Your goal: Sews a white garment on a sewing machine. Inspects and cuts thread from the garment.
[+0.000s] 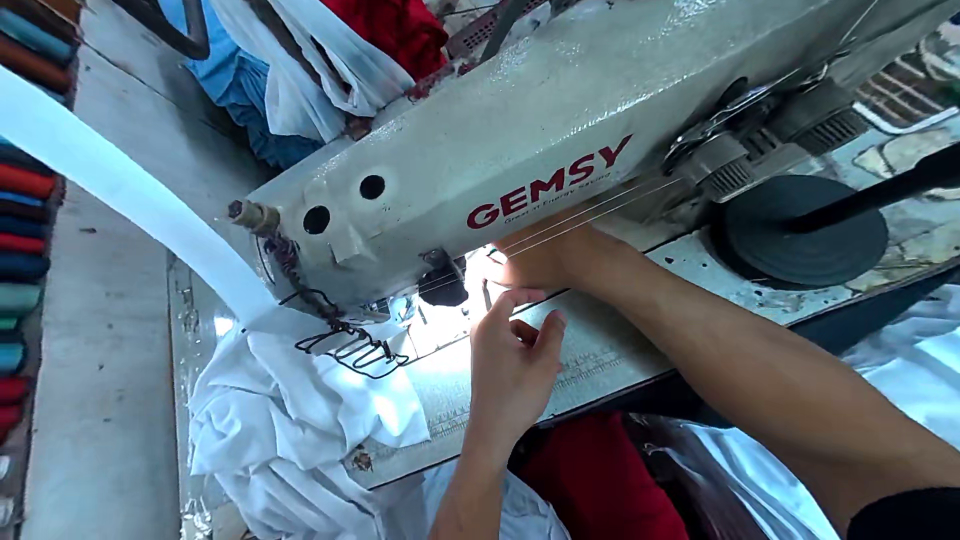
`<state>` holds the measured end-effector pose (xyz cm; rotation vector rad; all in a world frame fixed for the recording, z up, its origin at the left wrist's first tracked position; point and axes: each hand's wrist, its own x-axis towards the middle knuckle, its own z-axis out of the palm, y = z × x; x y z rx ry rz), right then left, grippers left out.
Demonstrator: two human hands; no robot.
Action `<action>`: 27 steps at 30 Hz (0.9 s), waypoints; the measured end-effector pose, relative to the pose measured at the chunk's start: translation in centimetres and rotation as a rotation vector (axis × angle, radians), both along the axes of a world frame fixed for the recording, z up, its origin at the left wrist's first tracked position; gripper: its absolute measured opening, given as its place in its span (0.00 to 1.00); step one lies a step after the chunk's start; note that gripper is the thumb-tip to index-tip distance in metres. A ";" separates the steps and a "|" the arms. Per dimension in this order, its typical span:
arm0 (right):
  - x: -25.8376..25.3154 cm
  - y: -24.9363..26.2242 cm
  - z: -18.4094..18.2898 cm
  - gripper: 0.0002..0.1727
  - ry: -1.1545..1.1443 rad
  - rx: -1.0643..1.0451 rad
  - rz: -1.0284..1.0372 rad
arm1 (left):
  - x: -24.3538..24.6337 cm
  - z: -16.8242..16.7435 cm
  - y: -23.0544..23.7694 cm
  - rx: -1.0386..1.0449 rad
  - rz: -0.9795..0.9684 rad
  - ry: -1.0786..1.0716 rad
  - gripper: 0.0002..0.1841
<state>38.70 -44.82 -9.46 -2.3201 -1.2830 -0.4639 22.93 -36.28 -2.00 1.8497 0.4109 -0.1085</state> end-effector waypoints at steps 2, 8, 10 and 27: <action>-0.9 0.2 2.6 0.19 0.087 -0.078 0.018 | -0.5 -0.7 0.1 0.029 0.013 -0.051 0.14; -1.2 0.1 4.1 0.21 0.168 -0.009 0.028 | -3.3 -3.1 -0.1 0.093 0.107 -0.241 0.25; -1.1 0.1 3.8 0.20 0.175 -0.008 -0.049 | -3.5 -3.4 0.0 0.074 0.127 -0.272 0.26; -4.7 4.7 4.5 0.24 0.846 0.252 0.000 | -11.5 -4.3 7.5 0.220 0.131 -0.431 0.12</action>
